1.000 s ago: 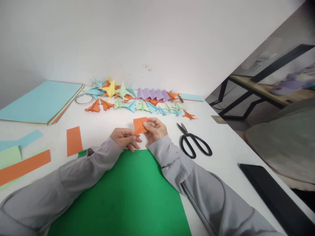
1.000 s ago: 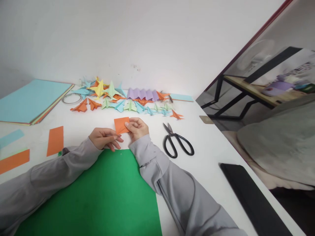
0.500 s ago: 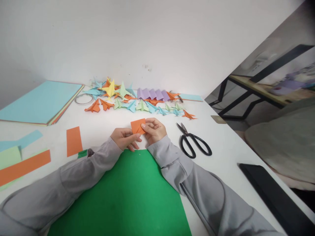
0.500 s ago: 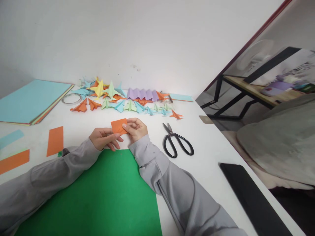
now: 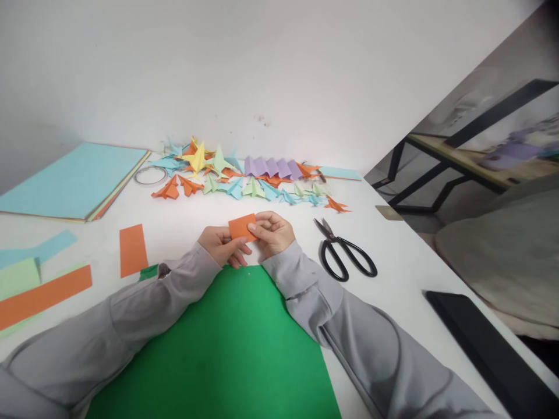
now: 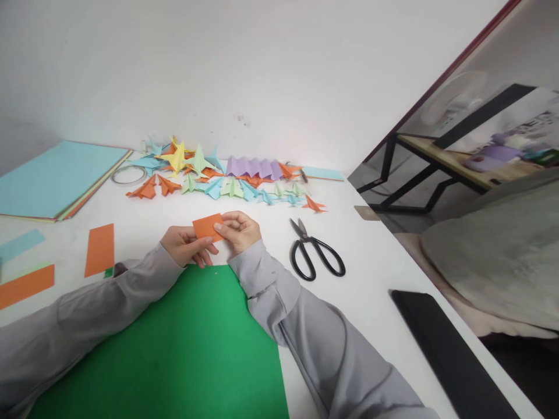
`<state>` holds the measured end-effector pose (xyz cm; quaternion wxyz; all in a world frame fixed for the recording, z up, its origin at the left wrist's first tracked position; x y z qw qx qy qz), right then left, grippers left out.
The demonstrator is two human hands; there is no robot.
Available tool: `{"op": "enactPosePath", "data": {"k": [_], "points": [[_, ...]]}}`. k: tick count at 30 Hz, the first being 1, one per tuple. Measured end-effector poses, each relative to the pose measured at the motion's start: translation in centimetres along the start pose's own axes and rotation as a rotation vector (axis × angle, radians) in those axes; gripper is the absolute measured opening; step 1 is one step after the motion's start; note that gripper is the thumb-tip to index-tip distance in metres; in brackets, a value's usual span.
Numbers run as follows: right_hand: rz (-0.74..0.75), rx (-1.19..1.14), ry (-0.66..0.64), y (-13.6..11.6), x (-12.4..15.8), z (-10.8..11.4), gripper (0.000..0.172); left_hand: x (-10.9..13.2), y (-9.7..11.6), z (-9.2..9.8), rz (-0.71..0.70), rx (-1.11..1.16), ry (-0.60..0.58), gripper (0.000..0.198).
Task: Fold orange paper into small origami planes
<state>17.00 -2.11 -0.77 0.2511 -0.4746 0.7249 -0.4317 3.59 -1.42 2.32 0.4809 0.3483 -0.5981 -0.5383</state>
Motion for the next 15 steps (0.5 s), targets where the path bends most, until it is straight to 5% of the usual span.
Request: {"op": "enactPosePath", "data": {"k": [9,15], "points": [[-0.067,-0.037,0.04,-0.1,-0.09,-0.2,0.031,-0.47,-0.4,0.09,-0.004,0.02,-0.03,0.02],[-0.084,-0.066,0.05,-0.29,-0.18,-0.25,0.03,-0.58,-0.16,0.37,0.023,0.065,-0.131,0.038]]}}
Point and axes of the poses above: each hand's wrist, its own x-axis away from the middle knuckle, its own z-axis out of the back of the hand, y = z × x, the point moved 1 cm from there along -x, towards the middle knuckle, and after that the axes turned 13 degrees about y, right-handed, at the moved point
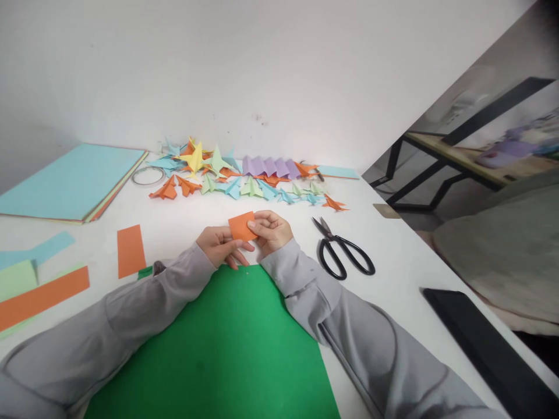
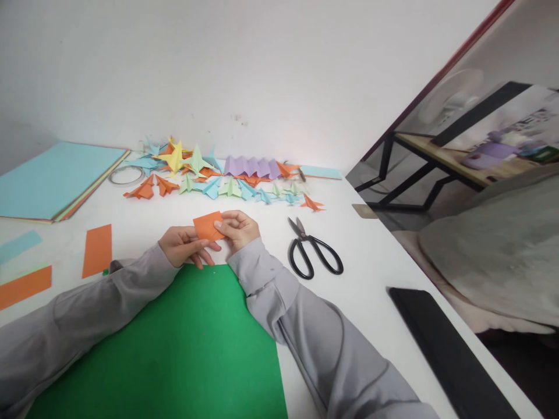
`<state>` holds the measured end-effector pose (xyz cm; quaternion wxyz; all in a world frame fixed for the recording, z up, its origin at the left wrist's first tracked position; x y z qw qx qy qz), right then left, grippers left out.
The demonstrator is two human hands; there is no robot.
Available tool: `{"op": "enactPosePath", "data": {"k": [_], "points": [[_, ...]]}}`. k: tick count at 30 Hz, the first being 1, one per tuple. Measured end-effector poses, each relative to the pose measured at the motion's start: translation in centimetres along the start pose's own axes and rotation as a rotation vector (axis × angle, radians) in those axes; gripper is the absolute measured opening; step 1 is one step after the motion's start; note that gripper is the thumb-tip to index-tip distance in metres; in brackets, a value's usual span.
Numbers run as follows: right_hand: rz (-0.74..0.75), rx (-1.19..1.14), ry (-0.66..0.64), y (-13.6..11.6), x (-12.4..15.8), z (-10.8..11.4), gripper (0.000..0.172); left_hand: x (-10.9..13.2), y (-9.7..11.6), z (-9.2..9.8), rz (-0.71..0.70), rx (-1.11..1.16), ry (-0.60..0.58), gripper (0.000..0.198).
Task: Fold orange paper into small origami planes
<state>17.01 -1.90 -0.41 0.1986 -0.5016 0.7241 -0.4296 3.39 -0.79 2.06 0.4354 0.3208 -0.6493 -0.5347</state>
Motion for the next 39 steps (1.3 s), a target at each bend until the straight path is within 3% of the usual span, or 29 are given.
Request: {"op": "enactPosePath", "data": {"k": [7,22,35,39], "points": [[0.034,0.024,0.013,0.06,0.0,0.11,0.029,0.09,0.17,0.14,-0.006,-0.001,-0.072,0.049],[0.045,0.009,0.022,0.07,-0.05,0.09,0.027,0.11,0.36,0.36,-0.005,-0.019,-0.119,0.039],[0.043,0.007,0.017,0.18,-0.32,0.27,0.031,-0.12,0.01,0.36,-0.013,0.006,-0.126,0.043],[0.05,0.029,-0.004,0.17,-0.15,0.21,0.03,0.25,0.42,0.17,-0.008,-0.024,-0.061,0.04]]}}
Point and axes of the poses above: each hand's wrist, its own x-axis away from the middle knuckle, its own z-axis out of the back of the hand, y = z × x, the point moved 1 cm from there along -x, towards the middle knuckle, and after that the axes turned 13 degrees about y, right-handed, at the moved point
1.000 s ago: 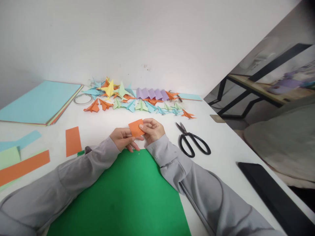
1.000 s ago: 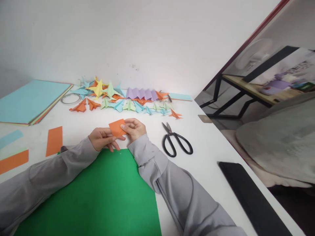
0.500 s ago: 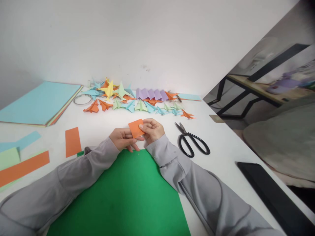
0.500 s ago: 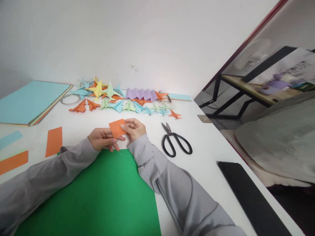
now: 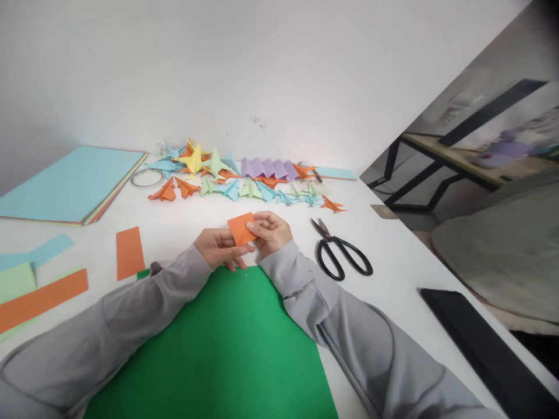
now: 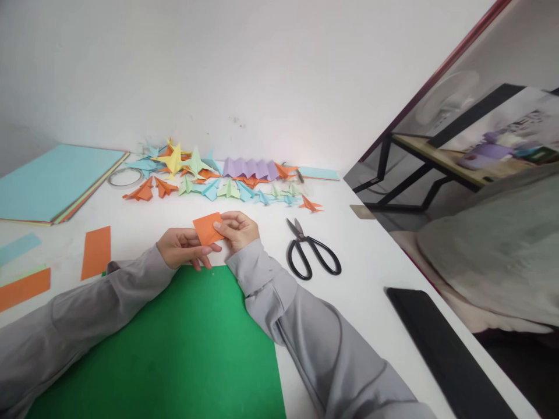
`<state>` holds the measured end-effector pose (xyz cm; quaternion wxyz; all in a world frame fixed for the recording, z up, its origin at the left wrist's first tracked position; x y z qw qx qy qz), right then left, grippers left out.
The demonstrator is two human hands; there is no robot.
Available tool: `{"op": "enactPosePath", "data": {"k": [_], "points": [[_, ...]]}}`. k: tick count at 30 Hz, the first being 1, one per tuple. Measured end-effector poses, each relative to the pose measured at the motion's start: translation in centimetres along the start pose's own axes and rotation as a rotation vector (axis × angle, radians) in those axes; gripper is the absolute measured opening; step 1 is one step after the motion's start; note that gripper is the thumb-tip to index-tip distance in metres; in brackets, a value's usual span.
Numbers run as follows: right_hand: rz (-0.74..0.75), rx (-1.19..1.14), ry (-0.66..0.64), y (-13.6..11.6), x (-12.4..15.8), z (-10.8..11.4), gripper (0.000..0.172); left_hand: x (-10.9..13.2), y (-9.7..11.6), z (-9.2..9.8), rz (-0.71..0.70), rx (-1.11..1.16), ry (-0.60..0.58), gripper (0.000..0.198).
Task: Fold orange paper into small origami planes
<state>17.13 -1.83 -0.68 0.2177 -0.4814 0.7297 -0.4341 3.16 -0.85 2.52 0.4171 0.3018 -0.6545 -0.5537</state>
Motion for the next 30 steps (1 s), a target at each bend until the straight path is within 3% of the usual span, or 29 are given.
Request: {"op": "enactPosePath", "data": {"k": [7,15,22,30], "points": [[0.036,0.141,-0.078,-0.5,1.0,-0.5,0.028,0.7,1.1,-0.4,0.088,-0.088,0.154,0.022],[-0.023,0.12,-0.136,-0.6,0.8,-0.7,0.03,0.6,1.0,-0.1,0.1,-0.032,0.154,0.023],[0.072,0.383,-0.201,-1.0,1.8,-1.0,0.035,0.1,0.4,0.3,0.067,-0.006,0.125,0.029],[-0.052,0.294,-0.194,-0.9,2.0,-0.8,0.034,0.1,0.0,0.1,0.008,-0.011,0.117,0.027]]}}
Point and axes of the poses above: each hand's wrist, its own x-axis away from the middle knuckle, its own z-axis out of the back of the hand, y = z × x, the point moved 1 cm from there along -x, towards the middle knuckle, and after that the axes turned 13 degrees about y, right-handed, at the moved point
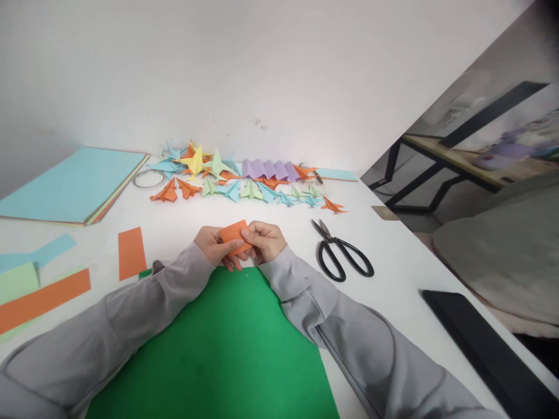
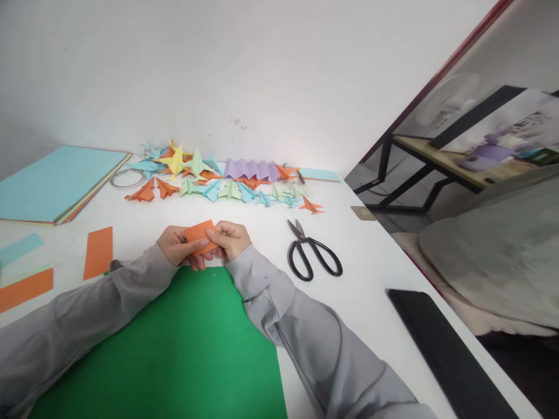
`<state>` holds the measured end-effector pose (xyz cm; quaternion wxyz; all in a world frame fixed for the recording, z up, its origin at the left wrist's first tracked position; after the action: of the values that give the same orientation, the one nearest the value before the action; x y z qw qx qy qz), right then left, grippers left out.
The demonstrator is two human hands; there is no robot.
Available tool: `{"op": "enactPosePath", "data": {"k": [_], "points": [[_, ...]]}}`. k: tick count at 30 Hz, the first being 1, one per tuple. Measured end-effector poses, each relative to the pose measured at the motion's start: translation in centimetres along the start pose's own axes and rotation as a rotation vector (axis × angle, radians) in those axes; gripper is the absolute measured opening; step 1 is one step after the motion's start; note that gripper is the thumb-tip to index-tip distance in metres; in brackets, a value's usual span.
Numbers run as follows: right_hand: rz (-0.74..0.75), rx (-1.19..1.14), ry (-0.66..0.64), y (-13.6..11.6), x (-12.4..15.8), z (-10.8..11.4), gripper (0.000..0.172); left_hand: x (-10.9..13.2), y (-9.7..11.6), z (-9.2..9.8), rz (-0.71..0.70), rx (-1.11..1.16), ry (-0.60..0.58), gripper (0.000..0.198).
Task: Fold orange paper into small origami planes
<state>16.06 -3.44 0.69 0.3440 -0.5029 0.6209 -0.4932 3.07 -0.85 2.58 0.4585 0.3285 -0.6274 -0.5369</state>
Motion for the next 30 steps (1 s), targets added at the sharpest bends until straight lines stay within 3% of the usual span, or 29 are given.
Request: {"op": "enactPosePath", "data": {"k": [5,10,16,24,30], "points": [[-0.015,0.043,-0.007,0.1,-0.1,0.0,0.041,0.0,-0.2,0.0,-0.009,-0.013,-0.012,0.032],[0.058,0.203,-0.167,-0.2,0.0,-0.2,0.039,0.1,0.2,0.0,-0.037,-0.015,-0.035,0.032],[0.025,0.194,-0.26,-0.9,0.2,-0.2,0.041,0.1,0.2,0.2,-0.055,0.0,-0.137,0.03],[0.004,0.081,-0.15,-0.5,-0.3,-0.1,0.042,-0.1,0.3,0.2,-0.022,0.049,-0.217,0.035],[0.028,0.158,-0.115,-0.3,-0.3,0.2,0.039,-0.2,0.3,0.2,0.024,0.067,-0.154,0.028]]}}
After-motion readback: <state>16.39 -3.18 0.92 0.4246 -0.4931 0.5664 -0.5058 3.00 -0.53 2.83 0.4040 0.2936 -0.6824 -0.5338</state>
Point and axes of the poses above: each hand's wrist, its own x-axis away from the middle knuckle, its own z-axis out of the back of the hand, y = z × x, the point moved 1 cm from there along -x, towards the middle knuckle, and after that the axes turned 13 degrees about y, right-handed, at the moved point
